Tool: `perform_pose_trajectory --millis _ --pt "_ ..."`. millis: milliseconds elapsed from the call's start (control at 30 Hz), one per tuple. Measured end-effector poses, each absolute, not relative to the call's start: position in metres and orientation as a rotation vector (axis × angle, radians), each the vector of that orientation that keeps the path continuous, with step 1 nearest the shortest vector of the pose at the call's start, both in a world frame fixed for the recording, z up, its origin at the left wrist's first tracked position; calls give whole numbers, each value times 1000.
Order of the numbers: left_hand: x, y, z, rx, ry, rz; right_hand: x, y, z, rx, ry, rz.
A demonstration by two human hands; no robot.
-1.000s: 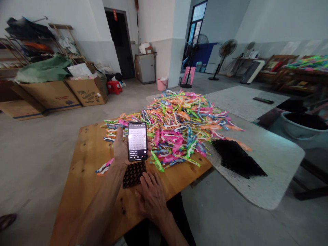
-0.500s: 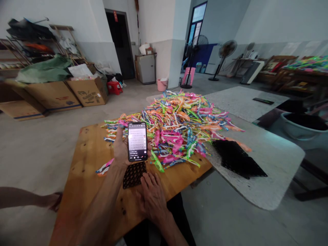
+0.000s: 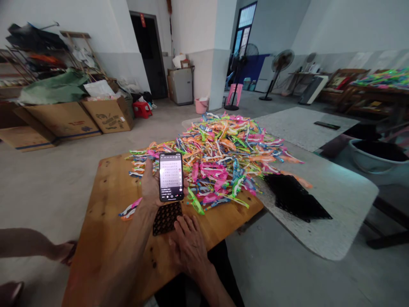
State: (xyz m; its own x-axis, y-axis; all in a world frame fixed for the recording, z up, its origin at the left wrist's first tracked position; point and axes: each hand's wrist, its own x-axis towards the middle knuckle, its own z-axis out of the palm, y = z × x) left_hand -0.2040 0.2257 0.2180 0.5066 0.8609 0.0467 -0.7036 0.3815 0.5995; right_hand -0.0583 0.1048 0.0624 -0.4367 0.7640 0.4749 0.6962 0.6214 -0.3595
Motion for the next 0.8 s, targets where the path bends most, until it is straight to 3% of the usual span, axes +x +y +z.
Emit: perform_pose_trajectory --millis 800 --pt "-201 224 223 523 278 1001 -61 106 64 -1172 -2228 132"
